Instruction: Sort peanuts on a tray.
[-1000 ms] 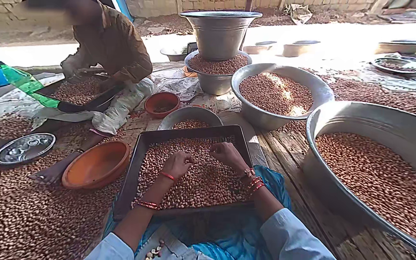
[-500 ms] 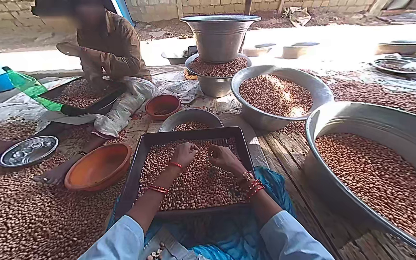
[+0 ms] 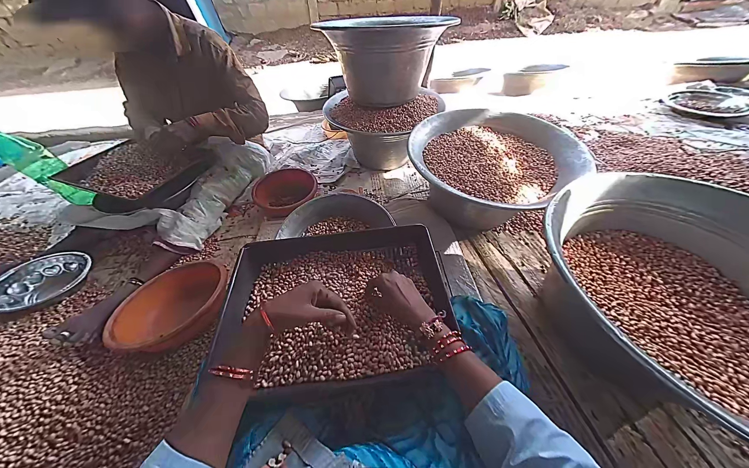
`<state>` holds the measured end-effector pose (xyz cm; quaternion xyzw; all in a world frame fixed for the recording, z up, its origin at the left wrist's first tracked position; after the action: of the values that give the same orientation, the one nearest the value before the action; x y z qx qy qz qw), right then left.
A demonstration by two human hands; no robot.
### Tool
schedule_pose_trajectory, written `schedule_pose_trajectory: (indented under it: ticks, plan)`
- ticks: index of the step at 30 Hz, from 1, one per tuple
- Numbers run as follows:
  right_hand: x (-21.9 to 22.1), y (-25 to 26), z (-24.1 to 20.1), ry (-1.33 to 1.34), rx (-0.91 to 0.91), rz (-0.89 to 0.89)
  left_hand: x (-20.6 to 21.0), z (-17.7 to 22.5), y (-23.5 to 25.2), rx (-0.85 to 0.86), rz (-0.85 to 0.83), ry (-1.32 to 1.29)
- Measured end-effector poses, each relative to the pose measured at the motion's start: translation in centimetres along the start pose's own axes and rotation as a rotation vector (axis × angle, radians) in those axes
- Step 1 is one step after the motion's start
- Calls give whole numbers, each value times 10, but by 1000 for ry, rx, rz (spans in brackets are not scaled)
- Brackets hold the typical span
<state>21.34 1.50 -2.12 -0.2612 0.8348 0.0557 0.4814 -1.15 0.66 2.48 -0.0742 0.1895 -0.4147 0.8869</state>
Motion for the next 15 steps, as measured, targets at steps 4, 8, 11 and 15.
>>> schedule_pose_trajectory:
  ticks: [4, 8, 11, 15]
  plan:
    - [4, 2, 5, -10, -18, -8, -23, 4, -26, -119, 547, 253]
    - [6, 4, 2, -23, 12, -35, -39, -7, -20, -297, 822, 566]
    - [9, 5, 4, -18, 25, -61, -33, -19, 0, -349, 786, 676]
    - [8, 4, 5, -15, 27, -82, -28, -39, 25, -456, 673, 757]
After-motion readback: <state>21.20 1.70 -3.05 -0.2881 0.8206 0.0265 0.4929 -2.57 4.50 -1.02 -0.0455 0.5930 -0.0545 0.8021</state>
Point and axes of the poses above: each hand's wrist, its own y-axis towards the middle knuckle, its own x-axis out of the palm, z = x × y, the point moved 1 cm from there along y, towards the middle knuckle, and after that the axes turned 4 degrees about -x, right-handed, at the moved point
